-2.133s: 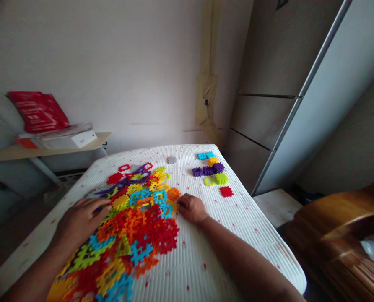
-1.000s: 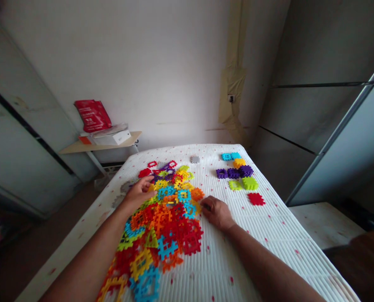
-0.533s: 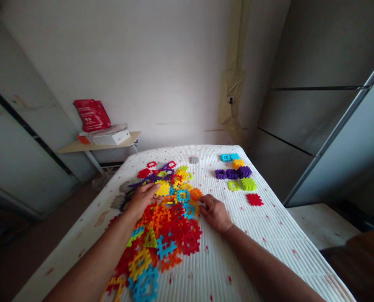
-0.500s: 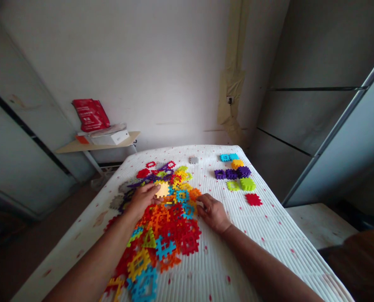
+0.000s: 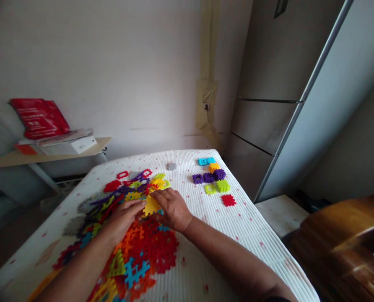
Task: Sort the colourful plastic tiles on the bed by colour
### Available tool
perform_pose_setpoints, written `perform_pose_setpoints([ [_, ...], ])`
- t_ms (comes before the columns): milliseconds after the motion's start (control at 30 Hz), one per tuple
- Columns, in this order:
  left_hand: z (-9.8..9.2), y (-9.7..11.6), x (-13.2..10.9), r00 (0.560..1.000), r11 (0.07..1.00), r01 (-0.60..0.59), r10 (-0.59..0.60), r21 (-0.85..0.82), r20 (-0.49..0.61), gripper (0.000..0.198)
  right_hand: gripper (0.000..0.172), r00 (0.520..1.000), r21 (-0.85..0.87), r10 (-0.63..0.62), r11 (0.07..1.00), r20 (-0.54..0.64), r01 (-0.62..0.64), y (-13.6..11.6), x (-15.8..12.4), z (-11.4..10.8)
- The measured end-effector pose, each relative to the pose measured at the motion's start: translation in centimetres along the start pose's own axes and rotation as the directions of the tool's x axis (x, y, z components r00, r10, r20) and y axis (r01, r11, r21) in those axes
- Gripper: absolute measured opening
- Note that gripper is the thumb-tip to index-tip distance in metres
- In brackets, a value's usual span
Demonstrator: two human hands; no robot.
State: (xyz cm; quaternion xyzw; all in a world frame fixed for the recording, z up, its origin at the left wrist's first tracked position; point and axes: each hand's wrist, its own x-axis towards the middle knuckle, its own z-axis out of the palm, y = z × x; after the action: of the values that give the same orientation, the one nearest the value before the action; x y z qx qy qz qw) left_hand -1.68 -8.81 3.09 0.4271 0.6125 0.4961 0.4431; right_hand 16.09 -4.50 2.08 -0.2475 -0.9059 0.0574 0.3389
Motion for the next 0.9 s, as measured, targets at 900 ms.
perform_pose_setpoints([
  [900, -6.6, 1.1, -1.1, 0.976, 0.981, 0.09, -0.053, 0.172, -0.21, 0.055, 0.06, 0.69, -0.558, 0.701, 0.652, 0.183, -0.514, 23.5, 2.8, -13.2],
])
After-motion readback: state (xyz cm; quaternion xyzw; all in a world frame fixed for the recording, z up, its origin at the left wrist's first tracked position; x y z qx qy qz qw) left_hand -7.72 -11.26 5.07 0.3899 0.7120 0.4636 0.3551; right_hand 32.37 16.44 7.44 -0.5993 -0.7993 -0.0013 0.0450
